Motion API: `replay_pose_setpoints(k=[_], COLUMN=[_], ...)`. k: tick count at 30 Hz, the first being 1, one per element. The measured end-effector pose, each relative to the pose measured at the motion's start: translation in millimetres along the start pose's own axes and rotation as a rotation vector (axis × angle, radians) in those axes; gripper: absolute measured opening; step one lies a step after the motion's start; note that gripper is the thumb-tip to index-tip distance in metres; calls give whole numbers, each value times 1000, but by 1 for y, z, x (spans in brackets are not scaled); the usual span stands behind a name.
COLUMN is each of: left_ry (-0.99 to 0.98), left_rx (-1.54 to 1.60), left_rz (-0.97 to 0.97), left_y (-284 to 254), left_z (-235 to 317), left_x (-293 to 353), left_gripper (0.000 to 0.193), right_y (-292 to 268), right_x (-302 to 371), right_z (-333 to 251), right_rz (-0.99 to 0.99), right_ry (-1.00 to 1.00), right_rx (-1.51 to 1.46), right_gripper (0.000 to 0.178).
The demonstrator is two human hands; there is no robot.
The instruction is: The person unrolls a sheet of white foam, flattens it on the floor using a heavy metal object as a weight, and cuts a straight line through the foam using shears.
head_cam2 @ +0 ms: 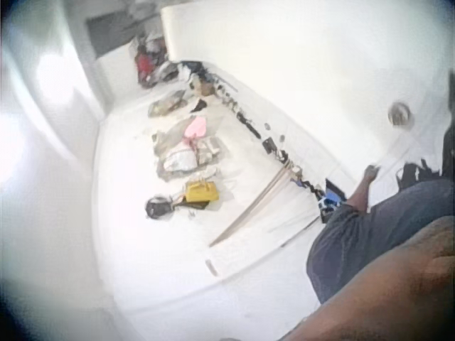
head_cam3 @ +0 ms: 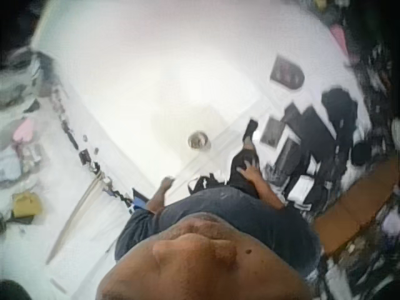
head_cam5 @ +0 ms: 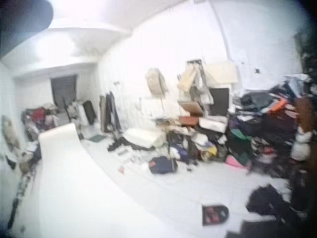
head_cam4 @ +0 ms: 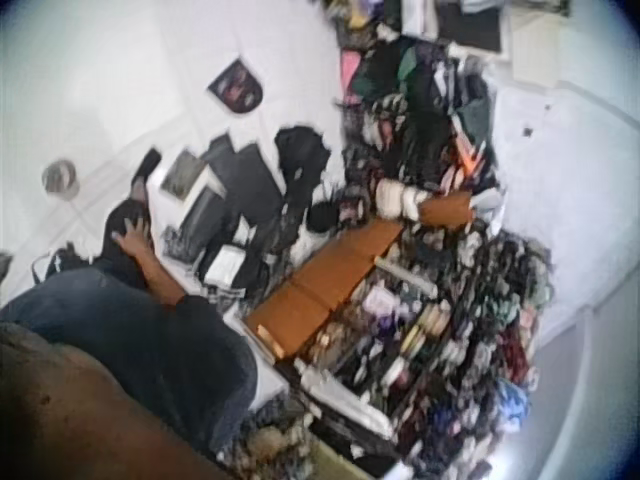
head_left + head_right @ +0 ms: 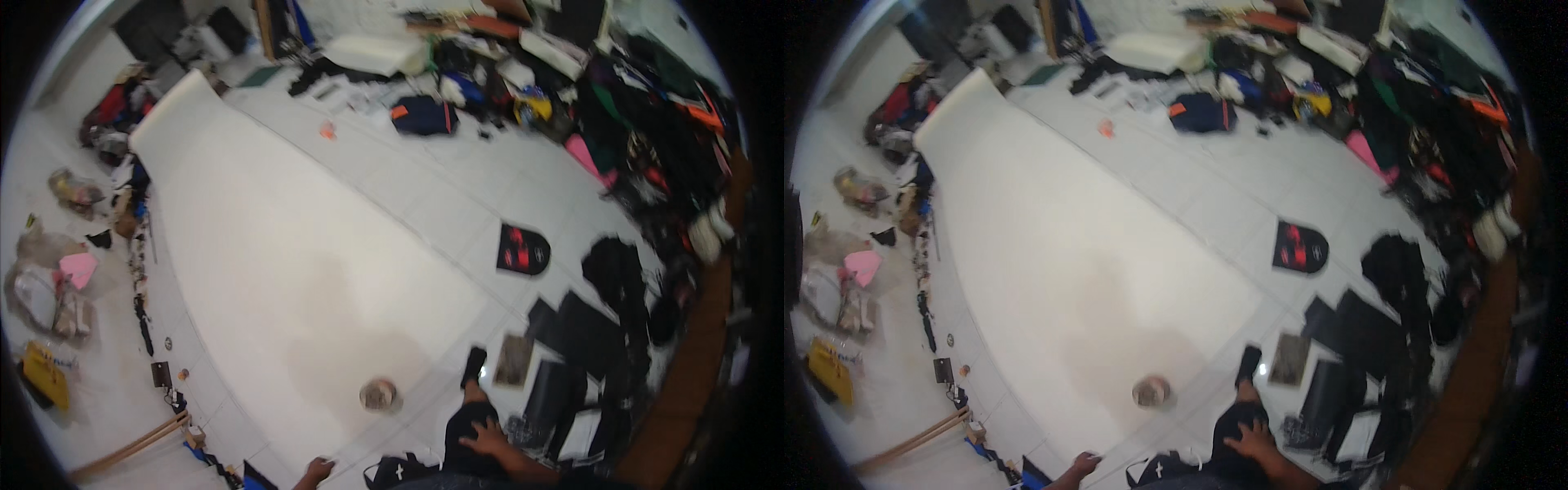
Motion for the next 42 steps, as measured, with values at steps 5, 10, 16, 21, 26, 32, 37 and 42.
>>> replay_pose_setpoints(k=[5, 10, 16, 21, 26, 32, 37, 42], left_ry=[-91, 207, 43, -24, 256, 901, 908, 263], left_rx=[-37, 557, 62, 15, -300, 393, 211, 802], left_rz=[199, 67, -211, -266, 12, 543, 543, 696], left_y=[-85, -60, -28, -120, -338, -669, -794, -767], left_z=[158, 324, 346, 441, 627, 1050, 1116, 971], left_x=[64, 76, 28, -47, -113, 27, -15, -167], left_gripper=[53, 46, 49, 55, 61, 45, 44, 47], right_y=[-129, -235, -420, -584, -725, -890, -1034, -1169], right_x=[6, 33, 38, -6, -33, -68, -111, -224], right_z=[56, 53, -35, -102, -183, -246, -400, -533], right_rz=[27, -77, -63, 30, 38, 128, -59, -345], right_ry=[-205, -291, -398, -415, -466, -544, -625, -542], right_rx=[-141, -223, -213, -196, -214, -70, -181, 166], right_gripper=[103, 74, 63, 53, 44, 33, 34, 53])
Point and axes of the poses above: each hand's wrist, its own x-axis away from the middle knuckle, its own y-axis out of the palm, z = x × y, the point moved 5 cm from there along -x, towards the middle knuckle, and after that the axes turned 13 degrees about -z, right-handed, at the moved point
